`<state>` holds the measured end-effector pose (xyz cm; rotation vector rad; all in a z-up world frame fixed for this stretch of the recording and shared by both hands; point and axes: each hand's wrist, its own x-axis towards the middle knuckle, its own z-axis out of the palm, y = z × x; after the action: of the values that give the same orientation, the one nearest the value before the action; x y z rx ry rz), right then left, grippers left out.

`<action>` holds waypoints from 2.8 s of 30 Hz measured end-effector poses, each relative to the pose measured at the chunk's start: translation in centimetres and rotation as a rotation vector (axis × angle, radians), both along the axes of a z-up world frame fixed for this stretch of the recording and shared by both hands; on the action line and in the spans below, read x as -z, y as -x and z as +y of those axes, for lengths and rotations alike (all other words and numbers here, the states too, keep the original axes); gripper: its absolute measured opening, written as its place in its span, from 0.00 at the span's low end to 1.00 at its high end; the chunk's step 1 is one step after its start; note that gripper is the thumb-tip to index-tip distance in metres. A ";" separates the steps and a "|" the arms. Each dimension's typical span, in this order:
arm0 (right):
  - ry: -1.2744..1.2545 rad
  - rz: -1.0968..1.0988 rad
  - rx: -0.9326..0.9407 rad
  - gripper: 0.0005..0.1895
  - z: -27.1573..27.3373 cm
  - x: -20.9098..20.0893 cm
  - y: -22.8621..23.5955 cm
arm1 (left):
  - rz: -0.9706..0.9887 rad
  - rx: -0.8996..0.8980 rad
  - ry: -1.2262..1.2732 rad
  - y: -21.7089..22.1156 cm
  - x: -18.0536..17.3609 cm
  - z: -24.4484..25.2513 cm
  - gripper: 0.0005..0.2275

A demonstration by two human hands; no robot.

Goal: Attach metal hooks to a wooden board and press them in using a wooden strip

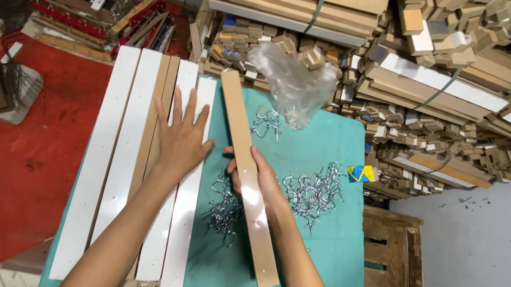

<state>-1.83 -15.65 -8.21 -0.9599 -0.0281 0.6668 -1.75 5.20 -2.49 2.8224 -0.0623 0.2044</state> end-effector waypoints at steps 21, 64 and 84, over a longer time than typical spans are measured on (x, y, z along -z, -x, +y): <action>0.167 -0.347 -0.328 0.26 -6.0 -8.6 1.3 | 0.274 0.119 1.681 -1.7 -1.8 -2.2 0.39; 1.208 -0.651 -0.316 0.25 -7.0 -15.0 1.5 | 0.046 0.018 1.994 0.3 -6.7 -4.7 0.24; 1.158 -0.924 0.384 0.26 -7.5 -5.7 2.5 | 0.039 0.074 1.602 0.5 -1.6 -6.7 0.23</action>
<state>-4.28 -23.18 -2.52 -2.2575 -0.2886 -0.2530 -2.22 -1.49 -0.84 1.2240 0.0127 0.0916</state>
